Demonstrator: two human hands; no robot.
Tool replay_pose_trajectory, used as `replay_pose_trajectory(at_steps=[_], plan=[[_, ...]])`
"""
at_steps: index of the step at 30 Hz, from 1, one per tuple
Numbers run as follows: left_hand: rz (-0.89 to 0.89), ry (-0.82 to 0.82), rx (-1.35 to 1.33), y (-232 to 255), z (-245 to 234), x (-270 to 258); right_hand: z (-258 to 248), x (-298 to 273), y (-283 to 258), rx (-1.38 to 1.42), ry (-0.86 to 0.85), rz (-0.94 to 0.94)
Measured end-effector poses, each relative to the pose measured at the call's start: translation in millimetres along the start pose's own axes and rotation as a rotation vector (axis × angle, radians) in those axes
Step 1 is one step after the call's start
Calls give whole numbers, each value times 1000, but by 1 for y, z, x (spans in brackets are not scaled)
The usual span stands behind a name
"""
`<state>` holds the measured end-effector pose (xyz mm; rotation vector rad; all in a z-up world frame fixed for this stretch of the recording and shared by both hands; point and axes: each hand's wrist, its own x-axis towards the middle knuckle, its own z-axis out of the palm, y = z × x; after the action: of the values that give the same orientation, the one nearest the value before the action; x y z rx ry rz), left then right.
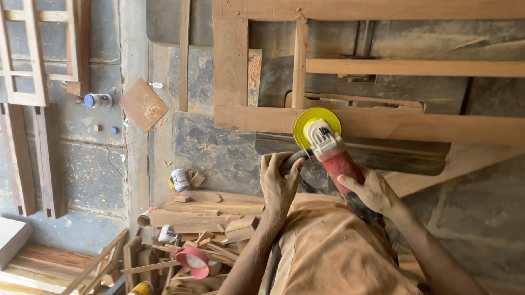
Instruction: The person uses an angle grinder with a sanding disc to smooth the surfaces of a wooden frame. They systematically move the tool along the edges and flat surfaces of the frame, generating wood dust.
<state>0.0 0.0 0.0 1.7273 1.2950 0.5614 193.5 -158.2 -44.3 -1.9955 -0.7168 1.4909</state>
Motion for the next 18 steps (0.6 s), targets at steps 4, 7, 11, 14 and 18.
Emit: replay_pose_trajectory(at_steps=[4,7,11,14,18], plan=[[58,-4,57,-21,-19,48,25,39,-21,75,26,-22],[36,-35,74,-31,-32,73,43,49,-36,185,34,66],[-12,-112,33,-33,-42,107,47,69,-57,312,27,32],[18,-115,27,-31,-49,105,51,64,-64,336,29,63],[135,-104,-35,-36,-52,117,55,70,-73,112,193,-335]])
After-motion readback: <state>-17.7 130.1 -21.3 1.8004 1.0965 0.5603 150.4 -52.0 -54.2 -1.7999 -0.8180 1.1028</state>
